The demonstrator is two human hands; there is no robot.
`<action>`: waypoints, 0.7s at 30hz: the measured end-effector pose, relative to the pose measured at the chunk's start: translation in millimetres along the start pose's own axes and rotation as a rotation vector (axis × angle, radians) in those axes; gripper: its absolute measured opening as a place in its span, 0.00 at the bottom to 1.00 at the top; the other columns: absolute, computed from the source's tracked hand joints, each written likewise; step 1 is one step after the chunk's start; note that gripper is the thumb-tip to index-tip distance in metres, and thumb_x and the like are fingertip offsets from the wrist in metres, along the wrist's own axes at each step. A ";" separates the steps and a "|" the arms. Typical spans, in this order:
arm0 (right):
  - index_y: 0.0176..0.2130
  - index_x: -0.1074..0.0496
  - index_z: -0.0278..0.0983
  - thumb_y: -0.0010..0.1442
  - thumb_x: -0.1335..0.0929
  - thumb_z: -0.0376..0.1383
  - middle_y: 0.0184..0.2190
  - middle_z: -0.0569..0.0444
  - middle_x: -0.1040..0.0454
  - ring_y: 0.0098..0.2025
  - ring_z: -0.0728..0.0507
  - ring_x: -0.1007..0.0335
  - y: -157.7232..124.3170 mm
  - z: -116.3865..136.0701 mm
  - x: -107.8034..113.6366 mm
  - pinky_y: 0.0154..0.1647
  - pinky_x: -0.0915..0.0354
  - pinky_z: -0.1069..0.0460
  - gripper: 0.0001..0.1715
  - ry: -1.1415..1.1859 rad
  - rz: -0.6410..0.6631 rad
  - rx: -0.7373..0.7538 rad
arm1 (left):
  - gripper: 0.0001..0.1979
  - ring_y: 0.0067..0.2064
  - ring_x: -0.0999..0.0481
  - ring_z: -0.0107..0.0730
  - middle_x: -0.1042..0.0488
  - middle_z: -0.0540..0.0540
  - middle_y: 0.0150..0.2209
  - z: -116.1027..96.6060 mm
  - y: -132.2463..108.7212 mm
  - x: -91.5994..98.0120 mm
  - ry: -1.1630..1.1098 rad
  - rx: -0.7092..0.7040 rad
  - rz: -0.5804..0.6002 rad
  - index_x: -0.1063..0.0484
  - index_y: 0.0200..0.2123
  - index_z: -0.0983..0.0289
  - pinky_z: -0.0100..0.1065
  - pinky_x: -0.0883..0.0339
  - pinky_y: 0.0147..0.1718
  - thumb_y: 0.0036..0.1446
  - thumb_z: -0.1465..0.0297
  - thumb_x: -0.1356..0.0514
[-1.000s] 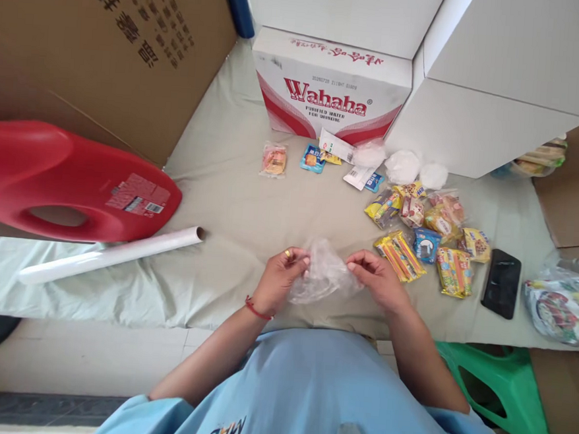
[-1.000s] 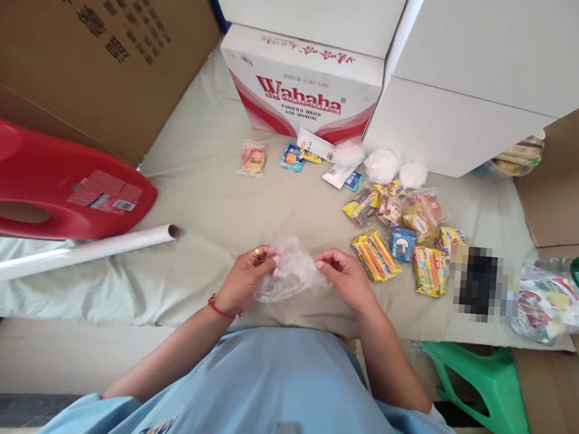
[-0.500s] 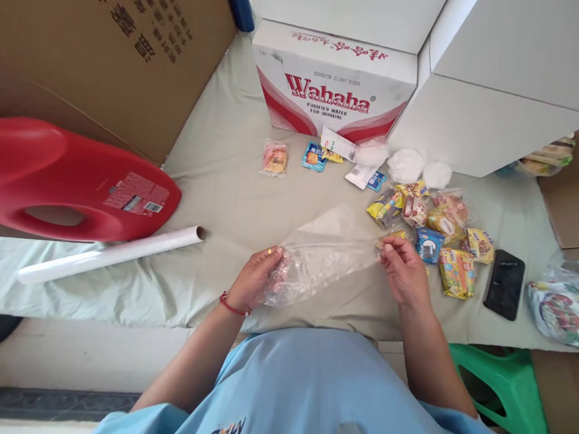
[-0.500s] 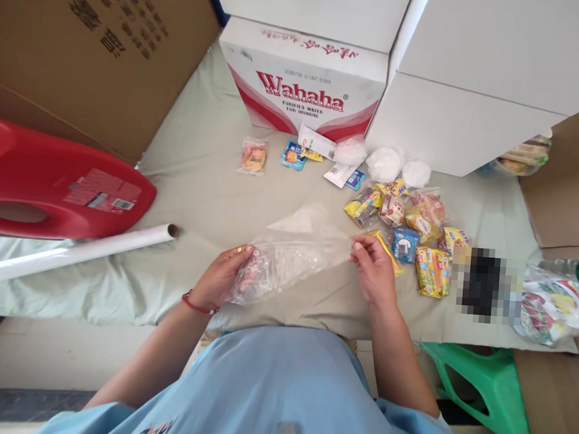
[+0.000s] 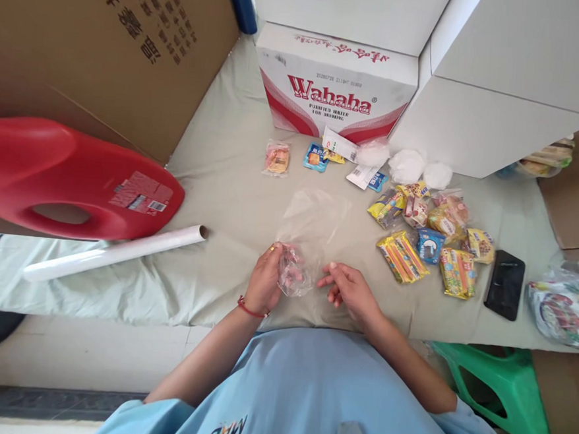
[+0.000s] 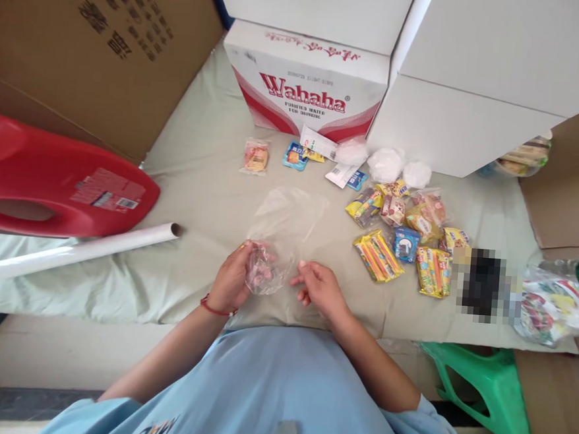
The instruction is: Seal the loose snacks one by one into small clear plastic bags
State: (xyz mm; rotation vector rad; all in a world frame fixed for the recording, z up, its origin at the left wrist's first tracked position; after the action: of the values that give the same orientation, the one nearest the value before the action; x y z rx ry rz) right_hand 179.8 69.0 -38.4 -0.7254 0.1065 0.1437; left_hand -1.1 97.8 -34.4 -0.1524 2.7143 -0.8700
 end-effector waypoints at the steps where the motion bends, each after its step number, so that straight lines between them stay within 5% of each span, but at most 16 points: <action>1: 0.41 0.27 0.37 0.56 0.30 0.65 0.32 0.50 0.20 0.18 0.52 0.36 2.0 -1.3 -3.7 0.15 0.44 0.56 0.35 0.033 0.012 -0.021 | 0.25 0.22 0.25 0.30 0.22 0.51 0.33 0.0 -0.8 -0.9 -0.018 0.007 -0.003 0.29 0.45 0.61 0.29 0.46 0.16 0.61 0.45 0.41; 8: 0.35 0.28 0.36 0.43 0.19 0.52 0.27 0.57 0.23 0.18 0.56 0.45 13.7 10.6 -8.7 0.15 0.54 0.59 0.30 0.269 0.036 0.004 | 0.26 0.22 0.26 0.28 0.23 0.53 0.34 3.6 -1.8 -4.7 -0.019 0.011 0.030 0.29 0.47 0.62 0.29 0.47 0.16 0.60 0.47 0.40; 13: 0.36 0.25 0.37 0.46 0.21 0.51 0.33 0.54 0.22 0.21 0.55 0.44 11.0 21.6 -1.5 0.17 0.52 0.57 0.26 0.223 -0.002 0.090 | 0.21 0.31 0.28 0.28 0.26 0.52 0.39 -4.4 1.2 14.2 0.184 -0.183 -0.125 0.32 0.45 0.61 0.30 0.34 0.28 0.55 0.57 0.33; 18: 0.37 0.24 0.39 0.49 0.24 0.53 0.24 0.61 0.31 0.20 0.53 0.48 10.4 27.4 10.7 0.16 0.53 0.56 0.24 0.094 -0.106 0.169 | 0.19 0.52 0.28 0.42 0.31 0.60 0.52 -44.2 -25.8 18.6 0.618 -0.681 -0.351 0.31 0.51 0.61 0.43 0.30 0.50 0.56 0.69 0.36; 21: 0.37 0.26 0.39 0.49 0.24 0.53 0.25 0.61 0.31 0.19 0.53 0.48 10.9 28.3 12.7 0.17 0.53 0.56 0.24 0.071 -0.120 0.181 | 0.14 0.53 0.28 0.42 0.28 0.58 0.47 -59.5 -51.4 -5.0 0.769 -1.024 -0.200 0.26 0.45 0.58 0.47 0.32 0.54 0.58 0.77 0.42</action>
State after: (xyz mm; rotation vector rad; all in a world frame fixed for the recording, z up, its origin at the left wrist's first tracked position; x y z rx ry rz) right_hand 191.9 97.1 -26.4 -0.5542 0.1413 -0.0066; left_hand -13.6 89.9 43.0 -0.3465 3.6219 0.6776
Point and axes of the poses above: each hand's wrist, its own y-axis towards the middle knuckle, its own x-axis out of the back of the hand, z = x × y, the point moved 8 cm from there along y, towards the middle knuckle
